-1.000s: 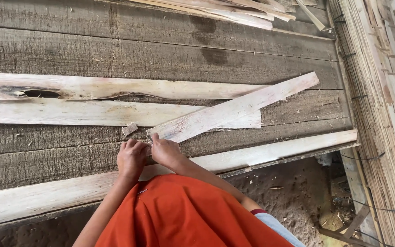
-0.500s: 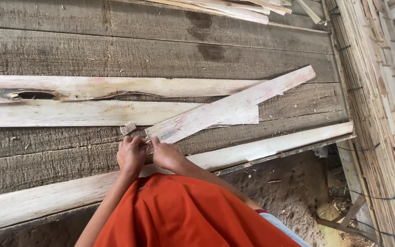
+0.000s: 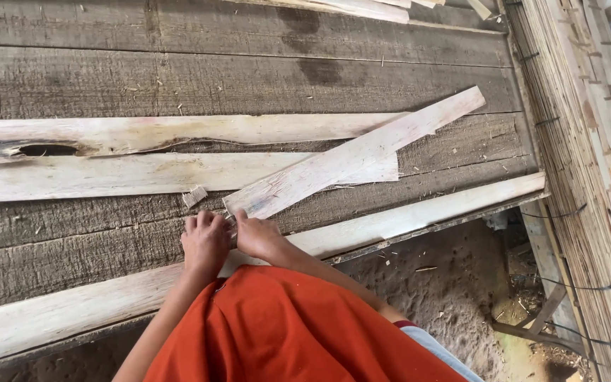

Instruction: Trimming the rough edges of thin wooden planks using a utility knife in a workshop environment.

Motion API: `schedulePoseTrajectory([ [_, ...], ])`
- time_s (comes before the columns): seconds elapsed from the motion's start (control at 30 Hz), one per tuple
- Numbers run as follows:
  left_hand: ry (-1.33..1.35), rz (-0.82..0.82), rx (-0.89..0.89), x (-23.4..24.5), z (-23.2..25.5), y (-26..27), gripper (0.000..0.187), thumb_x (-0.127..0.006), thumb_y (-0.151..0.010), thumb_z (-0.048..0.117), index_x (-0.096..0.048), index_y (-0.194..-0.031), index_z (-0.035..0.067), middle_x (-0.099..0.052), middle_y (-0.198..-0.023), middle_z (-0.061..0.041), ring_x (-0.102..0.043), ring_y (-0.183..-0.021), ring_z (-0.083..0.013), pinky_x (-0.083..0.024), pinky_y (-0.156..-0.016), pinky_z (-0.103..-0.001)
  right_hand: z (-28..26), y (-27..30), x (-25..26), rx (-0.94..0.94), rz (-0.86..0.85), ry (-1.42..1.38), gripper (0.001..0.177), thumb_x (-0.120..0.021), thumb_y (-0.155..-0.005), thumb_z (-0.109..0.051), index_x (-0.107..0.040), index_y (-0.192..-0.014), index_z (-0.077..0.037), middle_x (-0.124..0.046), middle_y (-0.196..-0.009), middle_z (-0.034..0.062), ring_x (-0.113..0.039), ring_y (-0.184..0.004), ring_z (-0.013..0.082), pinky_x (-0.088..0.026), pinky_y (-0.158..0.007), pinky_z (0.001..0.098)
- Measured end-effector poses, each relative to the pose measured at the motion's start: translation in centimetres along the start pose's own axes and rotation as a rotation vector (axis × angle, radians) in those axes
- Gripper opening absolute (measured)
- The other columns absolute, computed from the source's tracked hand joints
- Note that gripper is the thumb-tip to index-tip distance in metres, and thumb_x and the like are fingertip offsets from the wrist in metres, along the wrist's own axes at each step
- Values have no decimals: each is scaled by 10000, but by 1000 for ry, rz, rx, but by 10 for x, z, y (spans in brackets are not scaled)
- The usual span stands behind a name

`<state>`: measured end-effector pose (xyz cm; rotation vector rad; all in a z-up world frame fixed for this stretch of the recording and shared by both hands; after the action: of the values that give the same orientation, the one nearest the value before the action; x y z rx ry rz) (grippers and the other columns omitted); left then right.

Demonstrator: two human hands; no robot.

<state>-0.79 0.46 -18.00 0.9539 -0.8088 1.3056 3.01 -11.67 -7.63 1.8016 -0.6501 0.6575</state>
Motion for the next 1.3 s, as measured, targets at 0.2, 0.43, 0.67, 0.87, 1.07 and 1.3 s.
schedulePoseTrajectory([
  [0.2, -256, -118, -65, -23, 19, 12, 320, -695, -863, 246, -667, -1169, 157, -519, -1148, -11, -492, -1112, -268, -499, -800, -417, -5, 3, -4, 17, 10, 50, 271, -306, -951, -144, -400, -1173, -19, -730, -953, 291, -719, -975, 504, -530, -876, 639],
  [0.43, -160, 68, 2, -28, 16, 17, 329, -612, -923, 332, -715, -1227, 260, -655, -958, 29, -602, -996, -229, -572, -682, -438, 9, 3, -13, 33, 5, 64, 246, -296, -960, -121, -411, -1154, -24, -727, -920, 286, -727, -941, 508, -535, -862, 634],
  [0.67, 22, 205, 143, -37, 8, 7, 227, -640, -982, 391, -805, -927, 244, -701, -723, -11, -680, -773, -246, -612, -618, -402, 7, 17, -12, 10, -13, 55, 286, -269, -949, -83, -418, -1181, -9, -724, -968, 283, -714, -987, 518, -527, -898, 622],
  [0.87, 119, 101, 228, -32, 8, 6, 179, -676, -949, 437, -800, -956, 308, -737, -795, -2, -685, -836, -249, -637, -715, -401, 7, 30, -12, -20, -44, 59, 298, -269, -952, -73, -416, -1206, -18, -727, -983, 279, -703, -1019, 521, -522, -911, 627],
  [1.07, 146, 49, 219, -34, 3, 6, 184, -705, -914, 431, -803, -1012, 310, -747, -802, -26, -699, -834, -269, -648, -740, -421, 23, 28, -43, -47, -35, 43, 297, -270, -962, -121, -419, -1207, -44, -727, -933, 263, -717, -973, 500, -531, -877, 635],
  [1.3, 178, -26, 295, -39, 4, 7, 453, -580, -1008, 512, -796, -839, 151, -697, -736, -139, -747, -798, -354, -631, -692, -478, 32, 20, -31, -42, 4, 71, 265, -334, -1016, -205, -420, -1204, -39, -732, -908, 231, -733, -950, 456, -539, -859, 615],
])
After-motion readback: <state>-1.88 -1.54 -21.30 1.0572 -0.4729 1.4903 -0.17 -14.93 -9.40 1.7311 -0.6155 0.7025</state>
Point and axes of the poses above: each hand's wrist, its own y-axis away from the middle knuckle, its own x-axis out of the back of the hand, z = x × y, the point moved 2 cm from there along -y, towards the middle knuckle
